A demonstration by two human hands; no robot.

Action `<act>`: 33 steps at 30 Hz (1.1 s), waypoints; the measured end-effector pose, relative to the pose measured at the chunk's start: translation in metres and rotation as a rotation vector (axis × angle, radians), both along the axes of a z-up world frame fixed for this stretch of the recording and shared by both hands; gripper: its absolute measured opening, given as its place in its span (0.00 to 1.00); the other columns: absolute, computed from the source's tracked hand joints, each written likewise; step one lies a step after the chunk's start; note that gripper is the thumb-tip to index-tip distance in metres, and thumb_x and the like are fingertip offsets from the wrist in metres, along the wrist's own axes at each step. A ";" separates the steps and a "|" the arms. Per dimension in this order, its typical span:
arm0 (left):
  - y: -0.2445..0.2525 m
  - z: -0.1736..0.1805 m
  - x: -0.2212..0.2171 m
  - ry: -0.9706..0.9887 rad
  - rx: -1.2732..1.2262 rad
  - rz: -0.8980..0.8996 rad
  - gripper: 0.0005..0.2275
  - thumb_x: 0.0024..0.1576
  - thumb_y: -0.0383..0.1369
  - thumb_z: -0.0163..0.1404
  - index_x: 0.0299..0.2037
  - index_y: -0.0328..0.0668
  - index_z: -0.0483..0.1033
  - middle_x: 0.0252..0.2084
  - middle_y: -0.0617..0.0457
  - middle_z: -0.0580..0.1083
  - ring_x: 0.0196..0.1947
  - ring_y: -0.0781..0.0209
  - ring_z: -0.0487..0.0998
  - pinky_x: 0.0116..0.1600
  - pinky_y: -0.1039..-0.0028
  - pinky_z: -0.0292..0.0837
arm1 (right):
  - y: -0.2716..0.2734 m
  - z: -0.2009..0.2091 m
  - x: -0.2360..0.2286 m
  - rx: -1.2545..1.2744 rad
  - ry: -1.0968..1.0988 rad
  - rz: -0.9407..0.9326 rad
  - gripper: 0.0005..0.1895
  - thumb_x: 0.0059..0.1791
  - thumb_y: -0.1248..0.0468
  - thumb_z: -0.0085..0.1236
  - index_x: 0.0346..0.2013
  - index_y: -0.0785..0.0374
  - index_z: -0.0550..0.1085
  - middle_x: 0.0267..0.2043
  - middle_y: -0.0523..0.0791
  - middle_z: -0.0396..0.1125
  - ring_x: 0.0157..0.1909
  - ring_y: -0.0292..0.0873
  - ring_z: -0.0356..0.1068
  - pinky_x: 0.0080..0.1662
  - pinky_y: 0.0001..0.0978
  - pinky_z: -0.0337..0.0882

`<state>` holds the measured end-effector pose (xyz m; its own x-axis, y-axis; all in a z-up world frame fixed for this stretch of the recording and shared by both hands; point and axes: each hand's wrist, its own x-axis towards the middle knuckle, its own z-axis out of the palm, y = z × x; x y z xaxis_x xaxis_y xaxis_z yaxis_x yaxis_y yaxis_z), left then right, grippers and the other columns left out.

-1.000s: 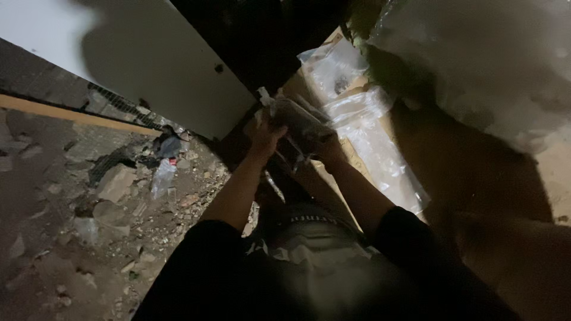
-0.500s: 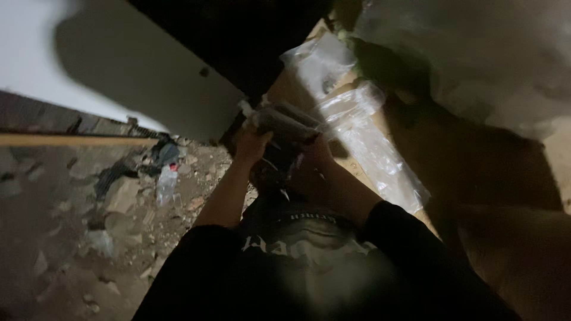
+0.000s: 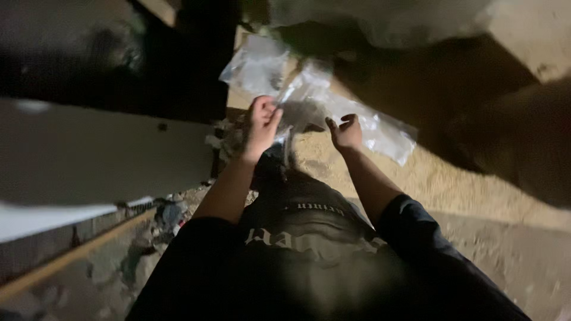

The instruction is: The person scoops grain from a large sack into small plastic bags using a green scoop. They tie each filled bag and place it on a nearby surface, repeating the process multiple times.

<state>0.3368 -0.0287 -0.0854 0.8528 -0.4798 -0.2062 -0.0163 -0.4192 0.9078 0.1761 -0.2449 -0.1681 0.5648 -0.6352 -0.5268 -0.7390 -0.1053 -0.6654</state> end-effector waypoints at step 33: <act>-0.149 0.033 -0.105 -0.373 -0.268 -0.632 0.33 0.52 0.28 0.61 0.68 0.47 0.60 0.42 0.55 0.72 0.42 0.60 0.73 0.49 0.60 0.68 | -0.032 0.138 -0.059 0.642 -0.673 -0.467 0.16 0.54 0.60 0.51 0.55 0.63 0.65 0.49 0.45 0.69 0.46 0.42 0.74 0.41 0.37 0.79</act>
